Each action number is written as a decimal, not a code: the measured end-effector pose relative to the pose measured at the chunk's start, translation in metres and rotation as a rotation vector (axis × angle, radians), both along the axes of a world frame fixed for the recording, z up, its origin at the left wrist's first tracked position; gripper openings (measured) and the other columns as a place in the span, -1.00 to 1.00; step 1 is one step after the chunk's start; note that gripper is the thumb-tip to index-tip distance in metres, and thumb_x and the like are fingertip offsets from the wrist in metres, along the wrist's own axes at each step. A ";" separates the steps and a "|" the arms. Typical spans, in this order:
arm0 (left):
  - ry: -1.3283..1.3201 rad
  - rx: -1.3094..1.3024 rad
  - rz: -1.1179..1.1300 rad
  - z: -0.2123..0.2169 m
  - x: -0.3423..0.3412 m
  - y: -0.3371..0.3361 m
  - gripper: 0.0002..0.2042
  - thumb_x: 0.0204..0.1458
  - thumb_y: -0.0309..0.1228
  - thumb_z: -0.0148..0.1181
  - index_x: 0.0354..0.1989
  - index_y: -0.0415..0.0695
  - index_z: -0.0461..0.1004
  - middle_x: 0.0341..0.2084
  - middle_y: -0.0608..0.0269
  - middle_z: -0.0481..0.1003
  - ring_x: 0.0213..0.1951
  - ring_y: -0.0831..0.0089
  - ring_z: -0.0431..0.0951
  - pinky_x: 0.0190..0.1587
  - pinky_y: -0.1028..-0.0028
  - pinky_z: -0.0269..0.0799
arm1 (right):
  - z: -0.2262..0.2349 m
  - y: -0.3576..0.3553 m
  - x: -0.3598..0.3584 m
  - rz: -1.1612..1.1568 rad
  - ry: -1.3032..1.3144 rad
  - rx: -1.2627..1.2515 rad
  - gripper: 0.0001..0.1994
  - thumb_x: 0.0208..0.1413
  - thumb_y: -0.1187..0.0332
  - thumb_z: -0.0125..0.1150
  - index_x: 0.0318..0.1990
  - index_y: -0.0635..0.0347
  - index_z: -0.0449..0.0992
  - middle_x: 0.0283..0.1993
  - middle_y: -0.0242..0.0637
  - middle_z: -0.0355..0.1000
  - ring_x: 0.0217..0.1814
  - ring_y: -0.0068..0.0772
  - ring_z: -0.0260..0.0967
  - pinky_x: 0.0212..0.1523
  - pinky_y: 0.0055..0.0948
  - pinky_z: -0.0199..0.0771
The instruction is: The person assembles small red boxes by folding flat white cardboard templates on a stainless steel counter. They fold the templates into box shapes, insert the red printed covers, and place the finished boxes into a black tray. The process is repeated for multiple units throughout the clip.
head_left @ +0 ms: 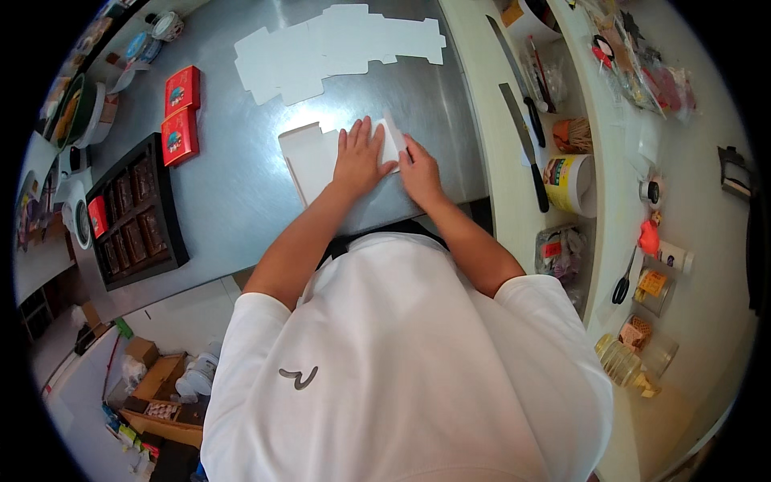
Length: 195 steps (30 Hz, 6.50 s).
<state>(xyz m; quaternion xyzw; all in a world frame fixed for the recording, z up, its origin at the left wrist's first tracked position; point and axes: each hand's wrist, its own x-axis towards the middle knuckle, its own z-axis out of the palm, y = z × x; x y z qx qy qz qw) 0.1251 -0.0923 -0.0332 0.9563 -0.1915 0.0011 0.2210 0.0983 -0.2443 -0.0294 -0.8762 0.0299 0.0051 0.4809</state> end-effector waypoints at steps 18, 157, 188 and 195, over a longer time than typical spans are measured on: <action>0.306 -1.072 0.482 0.105 0.057 0.058 -0.77 0.01 -0.43 0.22 -0.19 -0.27 0.49 -0.31 0.23 0.51 -0.24 0.51 0.50 -0.13 0.54 0.44 | 0.053 0.007 0.031 -0.011 0.399 0.821 -0.77 0.05 0.43 0.20 -0.11 0.22 0.46 -0.25 -0.41 0.46 -0.22 -0.61 0.37 -0.16 -0.61 0.36; -0.264 -0.735 0.062 0.241 -0.019 0.091 -0.65 -0.01 -0.51 0.21 0.01 -0.19 0.43 -0.19 0.15 0.52 -0.22 0.44 0.51 -0.19 0.47 0.43 | 0.204 0.039 0.026 0.188 0.050 0.670 -0.77 0.08 0.33 0.23 -0.16 0.27 0.57 -0.27 -0.37 0.52 -0.23 -0.62 0.38 -0.17 -0.60 0.39; 0.374 -1.328 0.321 0.166 0.004 0.147 -0.49 0.22 -0.06 -0.23 0.24 -0.12 0.16 0.19 0.25 0.22 0.22 0.35 0.17 0.24 0.24 0.03 | 0.220 -0.011 0.044 -0.040 -0.039 1.447 -0.66 0.12 0.32 0.05 0.02 0.28 0.38 0.03 -0.17 0.39 0.08 -0.31 0.33 0.13 -0.30 0.29; 0.752 -1.747 0.318 0.146 -0.032 0.085 -0.43 0.20 0.05 -0.25 0.25 -0.08 0.07 0.10 0.28 0.27 0.12 0.40 0.28 0.13 0.34 0.22 | 0.179 0.033 0.011 0.116 0.123 1.190 -0.65 0.10 0.39 -0.02 0.05 0.24 0.27 -0.02 -0.29 0.32 0.05 -0.49 0.25 0.11 -0.45 0.22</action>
